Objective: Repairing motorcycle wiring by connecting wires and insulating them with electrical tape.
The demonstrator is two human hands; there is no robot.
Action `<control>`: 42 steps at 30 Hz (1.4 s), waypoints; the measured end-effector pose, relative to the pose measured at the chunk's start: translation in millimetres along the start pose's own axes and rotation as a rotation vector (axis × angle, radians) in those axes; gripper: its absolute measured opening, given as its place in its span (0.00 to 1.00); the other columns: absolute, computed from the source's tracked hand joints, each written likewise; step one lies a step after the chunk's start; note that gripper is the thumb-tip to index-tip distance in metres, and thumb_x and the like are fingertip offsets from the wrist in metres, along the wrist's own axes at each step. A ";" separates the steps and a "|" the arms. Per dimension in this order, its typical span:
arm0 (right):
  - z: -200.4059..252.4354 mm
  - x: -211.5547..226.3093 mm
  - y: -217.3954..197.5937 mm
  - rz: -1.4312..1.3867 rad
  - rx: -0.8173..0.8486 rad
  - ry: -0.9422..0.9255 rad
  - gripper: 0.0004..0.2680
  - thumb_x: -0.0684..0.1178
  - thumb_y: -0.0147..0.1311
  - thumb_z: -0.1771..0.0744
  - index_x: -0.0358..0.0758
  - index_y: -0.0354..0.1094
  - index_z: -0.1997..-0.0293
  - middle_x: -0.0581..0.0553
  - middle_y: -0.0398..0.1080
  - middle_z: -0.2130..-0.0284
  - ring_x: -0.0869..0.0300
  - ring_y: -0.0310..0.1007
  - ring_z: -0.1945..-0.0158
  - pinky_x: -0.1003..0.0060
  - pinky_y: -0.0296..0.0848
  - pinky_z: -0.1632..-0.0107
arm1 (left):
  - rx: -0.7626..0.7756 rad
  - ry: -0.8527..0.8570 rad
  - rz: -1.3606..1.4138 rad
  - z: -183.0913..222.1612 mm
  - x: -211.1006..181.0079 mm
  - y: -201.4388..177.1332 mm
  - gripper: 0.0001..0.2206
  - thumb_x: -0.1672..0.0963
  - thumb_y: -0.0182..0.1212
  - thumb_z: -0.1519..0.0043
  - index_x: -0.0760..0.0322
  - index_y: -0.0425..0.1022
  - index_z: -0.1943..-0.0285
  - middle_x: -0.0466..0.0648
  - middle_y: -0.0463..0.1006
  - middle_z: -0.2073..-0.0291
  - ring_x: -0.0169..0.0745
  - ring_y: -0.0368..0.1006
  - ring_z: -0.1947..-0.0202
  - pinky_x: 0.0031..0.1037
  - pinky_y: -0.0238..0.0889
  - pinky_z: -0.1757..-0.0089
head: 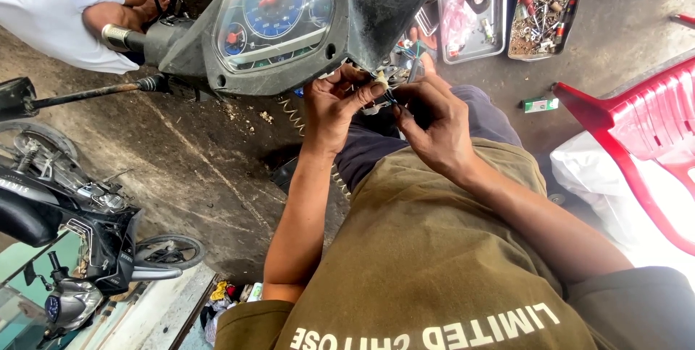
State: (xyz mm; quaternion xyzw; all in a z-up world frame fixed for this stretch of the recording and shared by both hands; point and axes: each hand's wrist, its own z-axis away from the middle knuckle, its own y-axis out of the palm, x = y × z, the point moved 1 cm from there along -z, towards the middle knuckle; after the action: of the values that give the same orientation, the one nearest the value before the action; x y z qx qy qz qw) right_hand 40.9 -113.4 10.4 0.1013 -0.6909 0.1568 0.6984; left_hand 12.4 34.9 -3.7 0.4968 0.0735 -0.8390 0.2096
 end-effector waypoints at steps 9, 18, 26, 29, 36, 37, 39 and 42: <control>2.7 12.8 -10.6 0.194 0.043 0.116 0.09 0.43 0.56 0.39 0.38 0.67 0.57 0.40 0.66 0.65 0.46 0.68 0.67 0.54 0.67 0.64 | 0.013 0.003 0.004 1.2 -8.5 1.2 0.09 0.62 0.70 0.56 0.70 0.72 0.73 0.49 0.73 0.80 0.27 0.69 0.74 0.18 0.67 0.72; 21.6 13.7 -9.7 0.345 0.030 0.127 0.12 0.45 0.57 0.40 0.38 0.61 0.56 0.40 0.62 0.63 0.41 0.67 0.65 0.49 0.68 0.67 | 0.032 0.026 0.020 1.1 -3.1 0.0 0.09 0.62 0.69 0.55 0.70 0.72 0.71 0.50 0.74 0.79 0.29 0.71 0.73 0.17 0.68 0.72; 24.2 -15.1 -14.9 -0.388 -0.010 0.478 0.16 0.47 0.47 0.39 0.32 0.55 0.48 0.38 0.57 0.67 0.51 0.67 0.71 0.55 0.71 0.69 | 0.333 0.074 0.203 9.3 20.2 8.9 0.18 0.57 0.53 0.40 0.69 0.53 0.45 0.57 0.71 0.58 0.39 0.68 0.56 0.31 0.62 0.55; 26.3 -33.1 -17.3 -0.788 -0.086 0.588 0.17 0.48 0.42 0.38 0.29 0.52 0.46 0.39 0.57 0.69 0.52 0.68 0.74 0.59 0.72 0.72 | 0.395 0.075 0.176 16.2 40.2 14.8 0.24 0.55 0.55 0.41 0.70 0.49 0.42 0.59 0.70 0.57 0.41 0.68 0.56 0.32 0.61 0.54; 27.7 -50.7 -24.4 -1.030 -0.142 0.761 0.19 0.51 0.42 0.38 0.30 0.53 0.46 0.36 0.62 0.71 0.54 0.67 0.75 0.65 0.69 0.75 | 0.341 0.228 -0.291 11.4 69.1 2.7 0.11 0.58 0.67 0.52 0.63 0.73 0.63 0.49 0.75 0.66 0.39 0.72 0.63 0.27 0.65 0.59; 27.5 -51.9 -24.6 -1.031 -0.141 0.761 0.19 0.51 0.42 0.38 0.30 0.53 0.46 0.36 0.62 0.71 0.54 0.67 0.75 0.65 0.69 0.75 | 0.341 0.228 -0.292 11.8 64.2 6.4 0.11 0.58 0.67 0.52 0.63 0.73 0.63 0.49 0.75 0.66 0.39 0.72 0.63 0.27 0.65 0.59; 26.3 -54.0 -26.3 -0.967 -0.154 0.761 0.17 0.49 0.42 0.38 0.28 0.54 0.48 0.36 0.61 0.72 0.53 0.66 0.75 0.63 0.67 0.76 | 0.317 0.239 -0.319 11.7 53.8 14.7 0.07 0.59 0.64 0.48 0.65 0.72 0.65 0.49 0.75 0.69 0.39 0.74 0.66 0.24 0.67 0.64; 26.7 -59.8 -26.0 -0.787 -0.228 0.662 0.14 0.45 0.44 0.37 0.25 0.56 0.51 0.37 0.59 0.75 0.53 0.65 0.77 0.63 0.67 0.78 | 0.350 0.345 -0.439 13.3 64.4 12.9 0.05 0.60 0.58 0.45 0.65 0.66 0.68 0.48 0.76 0.67 0.41 0.73 0.67 0.21 0.68 0.68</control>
State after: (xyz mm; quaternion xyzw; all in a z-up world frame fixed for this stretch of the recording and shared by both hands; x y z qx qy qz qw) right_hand 25.5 -151.9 -46.7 0.2215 -0.3558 -0.1699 0.8919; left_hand -19.8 1.0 -51.7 0.6323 0.0678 -0.7676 -0.0805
